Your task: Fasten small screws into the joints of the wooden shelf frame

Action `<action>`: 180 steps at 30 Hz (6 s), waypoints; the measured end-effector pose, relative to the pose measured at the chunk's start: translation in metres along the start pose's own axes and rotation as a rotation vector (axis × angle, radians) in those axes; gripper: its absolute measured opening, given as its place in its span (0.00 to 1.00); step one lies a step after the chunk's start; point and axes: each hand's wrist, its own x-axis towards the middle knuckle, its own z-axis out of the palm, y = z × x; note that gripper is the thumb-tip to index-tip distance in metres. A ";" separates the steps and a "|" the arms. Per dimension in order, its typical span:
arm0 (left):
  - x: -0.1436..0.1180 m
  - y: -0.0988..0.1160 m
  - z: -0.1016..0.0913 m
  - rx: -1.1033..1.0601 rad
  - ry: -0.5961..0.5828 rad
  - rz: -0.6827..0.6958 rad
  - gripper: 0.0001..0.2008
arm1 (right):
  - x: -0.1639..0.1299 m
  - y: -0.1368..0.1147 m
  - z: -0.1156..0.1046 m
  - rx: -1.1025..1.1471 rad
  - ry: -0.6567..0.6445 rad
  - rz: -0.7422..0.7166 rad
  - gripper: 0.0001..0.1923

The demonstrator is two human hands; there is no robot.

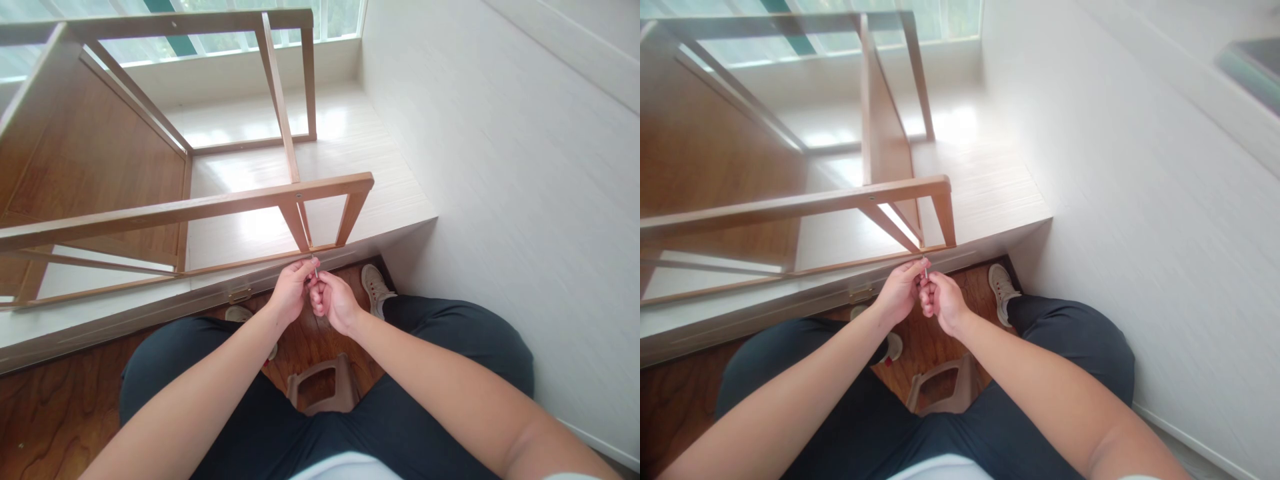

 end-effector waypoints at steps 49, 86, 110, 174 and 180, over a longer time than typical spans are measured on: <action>0.001 0.001 -0.001 0.032 -0.046 0.055 0.21 | -0.007 0.010 -0.004 -0.632 0.210 -0.478 0.14; 0.001 -0.001 -0.002 0.025 -0.067 0.044 0.22 | -0.005 0.009 -0.002 -0.394 0.095 -0.389 0.16; 0.005 0.001 -0.005 0.045 -0.104 0.033 0.21 | -0.008 0.011 -0.002 -0.539 0.158 -0.441 0.15; 0.003 -0.002 0.001 -0.020 -0.099 0.007 0.23 | -0.012 0.013 -0.003 -0.640 0.172 -0.465 0.18; 0.007 -0.006 0.001 -0.060 -0.055 0.039 0.23 | -0.011 0.011 -0.004 -0.634 0.186 -0.467 0.16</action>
